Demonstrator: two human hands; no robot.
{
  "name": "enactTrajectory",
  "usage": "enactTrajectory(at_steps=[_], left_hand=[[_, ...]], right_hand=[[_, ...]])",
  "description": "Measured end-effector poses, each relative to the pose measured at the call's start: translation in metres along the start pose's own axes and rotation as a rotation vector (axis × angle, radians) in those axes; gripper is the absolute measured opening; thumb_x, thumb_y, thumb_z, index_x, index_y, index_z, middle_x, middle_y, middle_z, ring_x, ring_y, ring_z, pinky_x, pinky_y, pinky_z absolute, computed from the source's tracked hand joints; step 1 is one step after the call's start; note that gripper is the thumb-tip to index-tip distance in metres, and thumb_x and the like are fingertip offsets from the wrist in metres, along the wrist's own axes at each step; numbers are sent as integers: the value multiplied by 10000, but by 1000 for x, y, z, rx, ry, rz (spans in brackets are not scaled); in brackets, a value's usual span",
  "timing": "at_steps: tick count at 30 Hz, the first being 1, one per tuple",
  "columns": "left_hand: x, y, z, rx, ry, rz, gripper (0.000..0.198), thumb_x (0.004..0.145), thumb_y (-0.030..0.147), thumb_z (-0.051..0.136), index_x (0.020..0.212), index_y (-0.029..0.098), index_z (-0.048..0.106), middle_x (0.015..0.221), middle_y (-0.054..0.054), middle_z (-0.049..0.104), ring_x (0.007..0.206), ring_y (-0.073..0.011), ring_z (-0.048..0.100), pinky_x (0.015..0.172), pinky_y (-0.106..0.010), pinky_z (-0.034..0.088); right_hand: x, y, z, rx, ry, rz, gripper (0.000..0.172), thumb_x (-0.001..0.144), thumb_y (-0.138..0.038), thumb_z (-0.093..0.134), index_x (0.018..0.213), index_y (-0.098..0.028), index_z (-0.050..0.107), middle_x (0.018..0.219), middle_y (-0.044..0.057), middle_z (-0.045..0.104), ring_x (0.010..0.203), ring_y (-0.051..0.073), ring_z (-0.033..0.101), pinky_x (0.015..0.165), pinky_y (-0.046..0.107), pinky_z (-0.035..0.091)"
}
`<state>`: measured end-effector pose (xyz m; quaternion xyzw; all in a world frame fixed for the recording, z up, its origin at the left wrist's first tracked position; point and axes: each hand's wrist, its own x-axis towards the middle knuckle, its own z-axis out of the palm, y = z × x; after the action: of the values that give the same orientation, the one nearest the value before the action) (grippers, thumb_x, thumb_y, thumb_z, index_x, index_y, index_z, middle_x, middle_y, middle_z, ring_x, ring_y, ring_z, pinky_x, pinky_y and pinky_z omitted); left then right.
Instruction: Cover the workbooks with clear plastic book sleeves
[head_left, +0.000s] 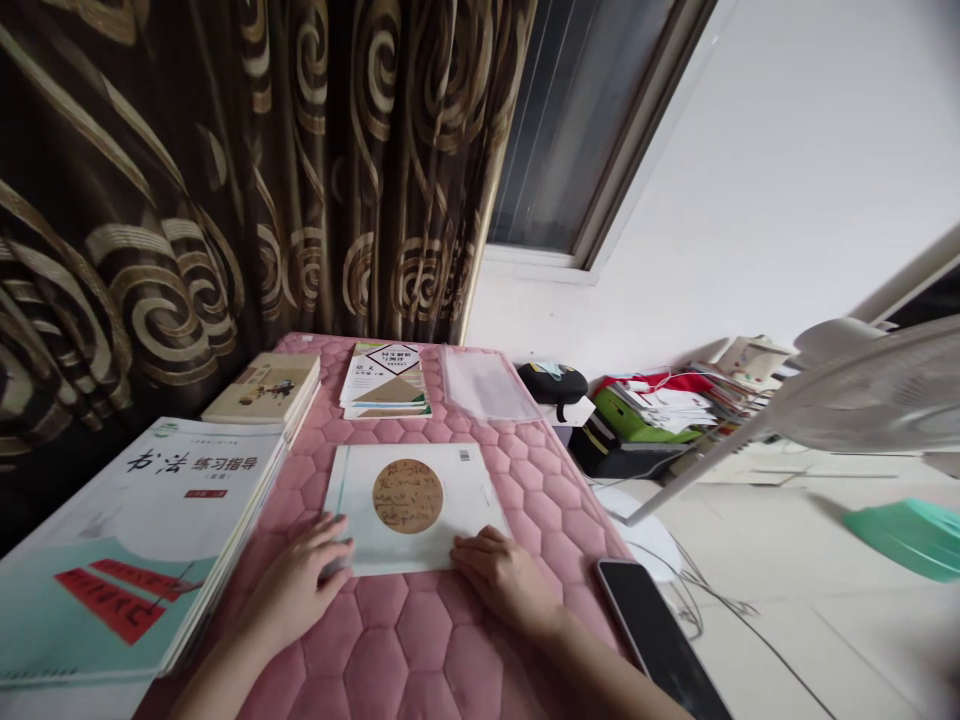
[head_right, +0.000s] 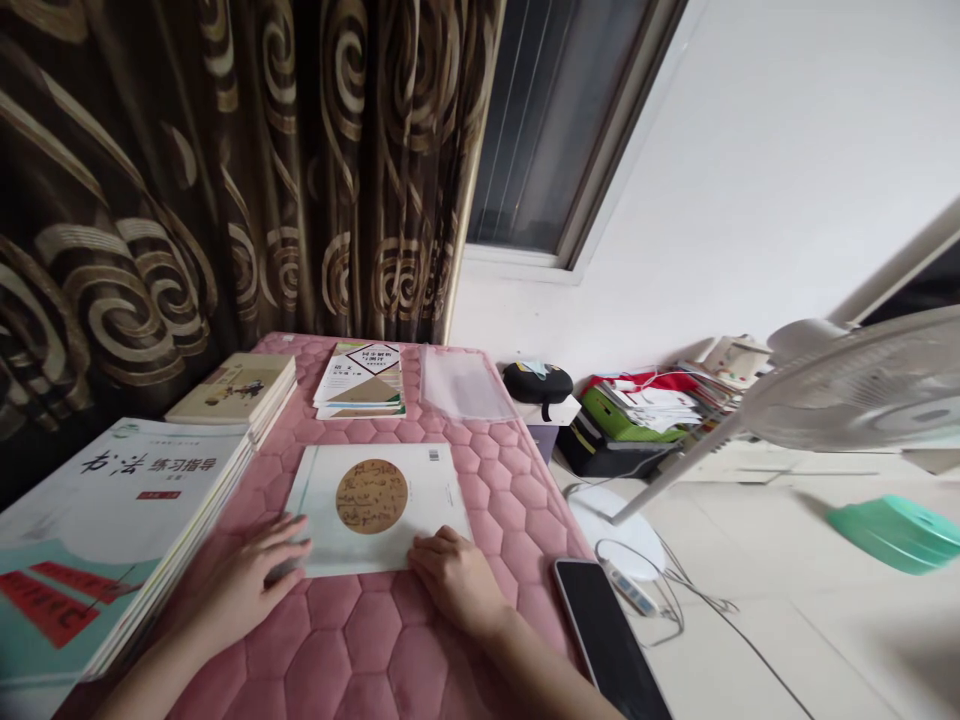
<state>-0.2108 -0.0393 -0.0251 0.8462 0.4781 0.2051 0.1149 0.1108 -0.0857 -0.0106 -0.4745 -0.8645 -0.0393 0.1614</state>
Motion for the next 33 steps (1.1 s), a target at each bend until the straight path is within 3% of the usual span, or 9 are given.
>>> enactTrajectory(at_steps=[5, 7, 10, 12, 15, 19, 22, 27, 33], left_hand=[[4, -1, -8, -112, 3, -70, 255, 798, 286, 624, 1019, 268, 749, 1331, -62, 639, 1261, -266, 571, 1073, -457, 467], [7, -6, -10, -151, 22, -128, 448, 723, 262, 689, 1170, 251, 682, 1402, -85, 580, 1307, -273, 526, 1098, -463, 435], [13, -13, -9, -154, 60, -209, 822, 639, 241, 739, 1412, 194, 466, 1535, -149, 404, 1423, -303, 360, 1143, -503, 356], [15, -18, -5, -151, 75, -228, 924, 650, 268, 734, 1480, 164, 343, 1560, -182, 346, 1441, -313, 317, 1144, -509, 349], [16, -25, 6, -99, 110, -240, 900, 705, 337, 695, 1495, 156, 302, 1540, -205, 371, 1414, -334, 362, 1108, -510, 397], [15, -37, 22, 21, 132, -208, 686, 746, 387, 651, 1384, 195, 488, 1491, -175, 460, 1384, -352, 405, 1089, -513, 417], [15, -40, 30, 64, 96, -212, 645, 759, 412, 629, 1349, 167, 542, 1499, -187, 440, 1389, -351, 396, 1095, -508, 413], [14, -39, 35, 94, 69, -233, 704, 772, 441, 610, 1402, 145, 508, 1529, -183, 390, 1412, -343, 362, 1117, -514, 383], [12, -33, 29, 117, 16, -254, 724, 773, 464, 611, 1424, 171, 490, 1530, -160, 394, 1405, -349, 379, 1114, -546, 372]], right_hand=[[-2, 1, 4, -13, -22, 7, 300, 998, -167, 399, 841, -190, 654, 802, 54, 682, 760, 168, 577, 665, 251, 498], [-2, 1, 5, 10, -34, 33, 303, 992, -149, 404, 808, -186, 642, 790, 46, 678, 756, 166, 583, 653, 248, 483], [7, 6, -2, 53, -48, 140, 299, 986, -158, 422, 795, -192, 650, 762, 33, 671, 728, 155, 607, 625, 236, 456], [22, 14, -15, 49, -27, 222, 288, 988, -191, 431, 825, -197, 667, 765, 32, 679, 694, 149, 619, 609, 234, 439], [59, 31, -50, -15, 37, 254, 290, 1000, -246, 421, 895, -192, 686, 823, 53, 702, 731, 162, 637, 639, 244, 432], [132, 58, -100, -177, 109, 240, 357, 1018, -280, 371, 946, -168, 703, 881, 98, 711, 831, 192, 614, 745, 280, 431], [187, 80, -115, -266, 100, 261, 353, 1017, -264, 369, 1022, -156, 705, 995, 119, 724, 987, 231, 567, 873, 330, 403], [255, 113, -89, -303, 52, 439, 339, 1003, -256, 385, 1110, -164, 693, 1140, 142, 695, 1123, 265, 510, 896, 356, 392], [301, 130, -45, -261, 10, 573, 392, 984, -159, 331, 1190, -136, 663, 1201, 178, 659, 1095, 245, 590, 891, 332, 426]])
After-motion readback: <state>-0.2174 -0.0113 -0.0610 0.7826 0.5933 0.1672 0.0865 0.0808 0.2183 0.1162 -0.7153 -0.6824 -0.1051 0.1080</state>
